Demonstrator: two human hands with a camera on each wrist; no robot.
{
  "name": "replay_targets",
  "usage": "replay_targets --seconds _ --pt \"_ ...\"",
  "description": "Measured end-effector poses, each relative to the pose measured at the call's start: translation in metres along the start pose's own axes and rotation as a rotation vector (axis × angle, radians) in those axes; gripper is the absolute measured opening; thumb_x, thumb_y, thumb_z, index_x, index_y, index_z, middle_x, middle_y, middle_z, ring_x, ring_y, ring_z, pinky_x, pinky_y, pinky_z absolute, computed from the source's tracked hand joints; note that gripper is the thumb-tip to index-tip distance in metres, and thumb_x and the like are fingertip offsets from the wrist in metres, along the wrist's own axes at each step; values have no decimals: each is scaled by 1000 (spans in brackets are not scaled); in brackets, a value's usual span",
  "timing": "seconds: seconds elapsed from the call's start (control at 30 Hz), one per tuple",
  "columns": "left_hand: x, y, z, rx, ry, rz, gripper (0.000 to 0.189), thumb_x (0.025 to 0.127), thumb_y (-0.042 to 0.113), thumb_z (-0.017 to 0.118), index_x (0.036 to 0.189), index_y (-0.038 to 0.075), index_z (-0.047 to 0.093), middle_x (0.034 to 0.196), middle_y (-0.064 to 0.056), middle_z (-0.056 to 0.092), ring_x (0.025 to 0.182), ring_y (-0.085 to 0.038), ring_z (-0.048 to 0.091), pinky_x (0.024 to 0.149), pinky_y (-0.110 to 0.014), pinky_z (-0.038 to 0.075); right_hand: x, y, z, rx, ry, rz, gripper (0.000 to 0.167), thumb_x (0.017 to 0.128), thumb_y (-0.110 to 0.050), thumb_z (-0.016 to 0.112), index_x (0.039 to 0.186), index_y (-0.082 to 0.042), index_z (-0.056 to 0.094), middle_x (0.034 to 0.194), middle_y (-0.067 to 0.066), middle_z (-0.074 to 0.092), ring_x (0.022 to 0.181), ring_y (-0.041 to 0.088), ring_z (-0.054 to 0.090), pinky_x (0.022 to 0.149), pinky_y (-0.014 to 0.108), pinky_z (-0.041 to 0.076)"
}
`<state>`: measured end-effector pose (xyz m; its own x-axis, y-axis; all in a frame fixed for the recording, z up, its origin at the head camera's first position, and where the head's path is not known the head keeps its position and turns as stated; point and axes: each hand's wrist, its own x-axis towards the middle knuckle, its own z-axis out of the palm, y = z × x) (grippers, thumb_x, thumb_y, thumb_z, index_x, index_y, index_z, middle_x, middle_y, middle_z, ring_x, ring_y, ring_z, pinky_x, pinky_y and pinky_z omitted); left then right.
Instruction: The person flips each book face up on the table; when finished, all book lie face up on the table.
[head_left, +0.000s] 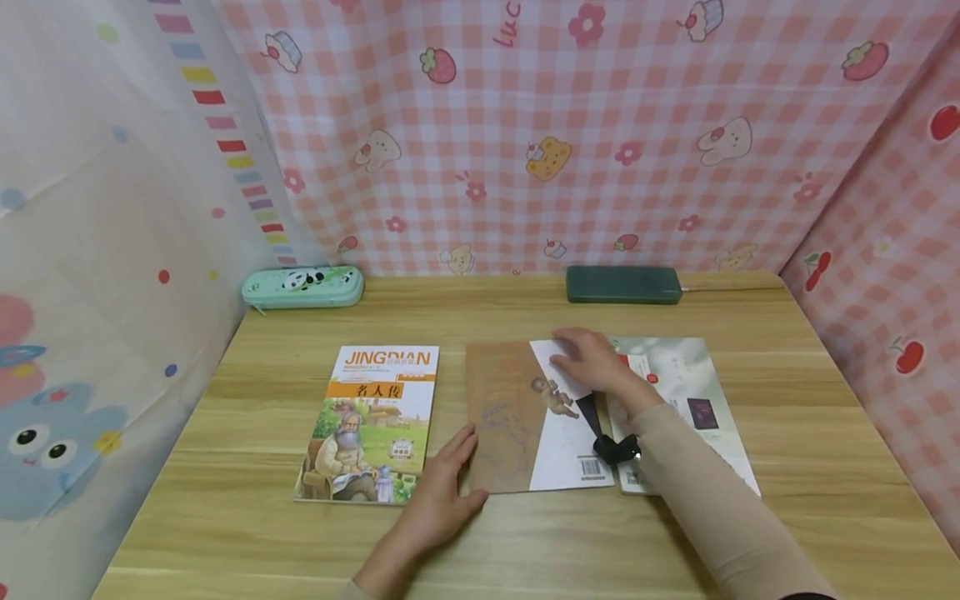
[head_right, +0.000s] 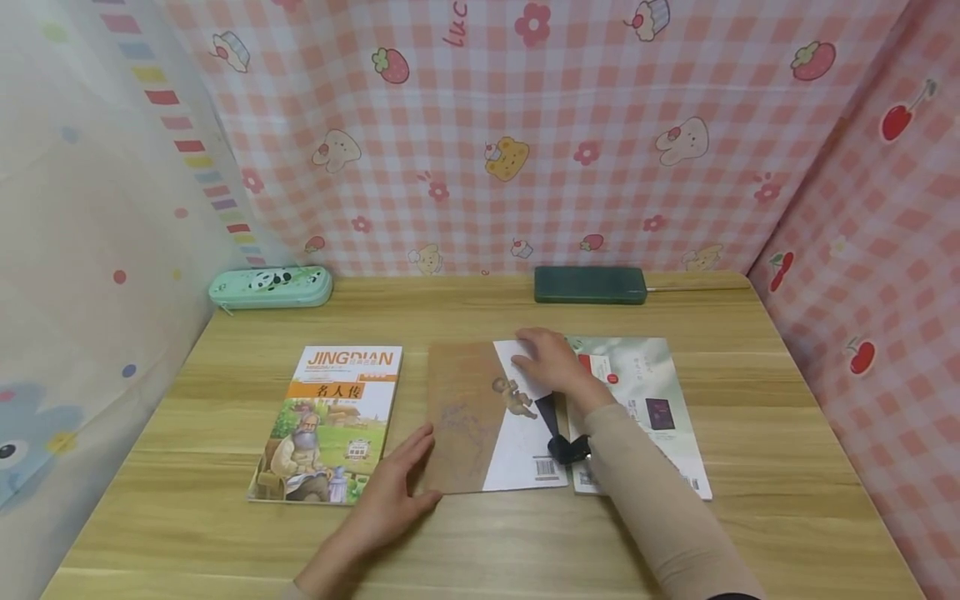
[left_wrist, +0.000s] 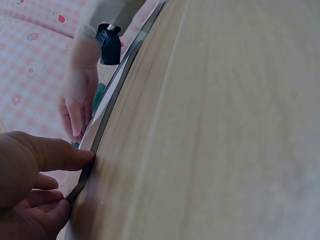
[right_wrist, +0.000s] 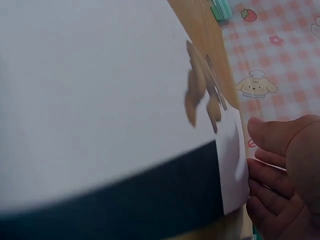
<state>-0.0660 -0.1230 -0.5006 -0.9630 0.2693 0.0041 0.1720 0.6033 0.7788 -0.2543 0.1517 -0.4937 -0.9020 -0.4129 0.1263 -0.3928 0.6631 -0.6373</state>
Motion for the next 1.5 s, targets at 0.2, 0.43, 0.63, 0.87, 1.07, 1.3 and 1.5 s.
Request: replay_targets --seconds 0.2,0.43,0.63,0.87,1.07,1.3,1.5 --pt "0 -1 1 4 -8 1 79 81 6 81 147 -10 42 161 -18 32 146 -37 33 119 -48 29 -3 6 -9 1 -23 -7 41 95 -10 69 132 7 61 132 26 62 124 41 57 107 54 45" --pt "-1 1 1 11 -10 -20 85 78 9 85 148 -9 41 162 -18 31 146 -38 33 119 -51 29 -5 13 -14 6 -48 13 36 97 4 55 132 6 62 134 26 61 126 40 56 106 53 47" --pt "-2 -2 4 -13 26 -19 84 77 9 86 147 -8 43 161 -15 33 146 -36 35 119 -51 29 -8 20 -17 34 -55 26 38 97 9 53 132 1 65 135 22 62 129 37 55 107 51 48" --pt "-2 -5 6 -52 62 -9 83 75 7 87 146 -8 46 160 -13 37 145 -35 36 119 -52 29 -10 22 -23 107 -60 7 38 95 11 57 130 2 66 134 22 62 127 37 58 103 46 52" --pt "-2 -5 6 -50 67 -11 83 75 8 87 145 -8 46 160 -13 37 145 -35 37 119 -52 29 -9 24 -26 66 -68 -9 38 94 12 60 131 2 65 132 22 63 124 36 60 101 44 53" --pt "-2 -4 6 -40 66 -13 83 75 9 87 146 -8 46 159 -14 38 144 -35 38 119 -52 29 -7 23 -28 -14 -88 -21 41 91 14 60 130 0 66 130 22 65 123 37 60 101 49 52" --pt "-2 -5 6 -48 72 -13 83 75 8 87 146 -8 46 159 -14 38 144 -35 38 119 -52 29 -5 25 -27 23 -85 -27 39 91 16 58 123 -3 69 127 19 65 121 35 60 101 48 52"
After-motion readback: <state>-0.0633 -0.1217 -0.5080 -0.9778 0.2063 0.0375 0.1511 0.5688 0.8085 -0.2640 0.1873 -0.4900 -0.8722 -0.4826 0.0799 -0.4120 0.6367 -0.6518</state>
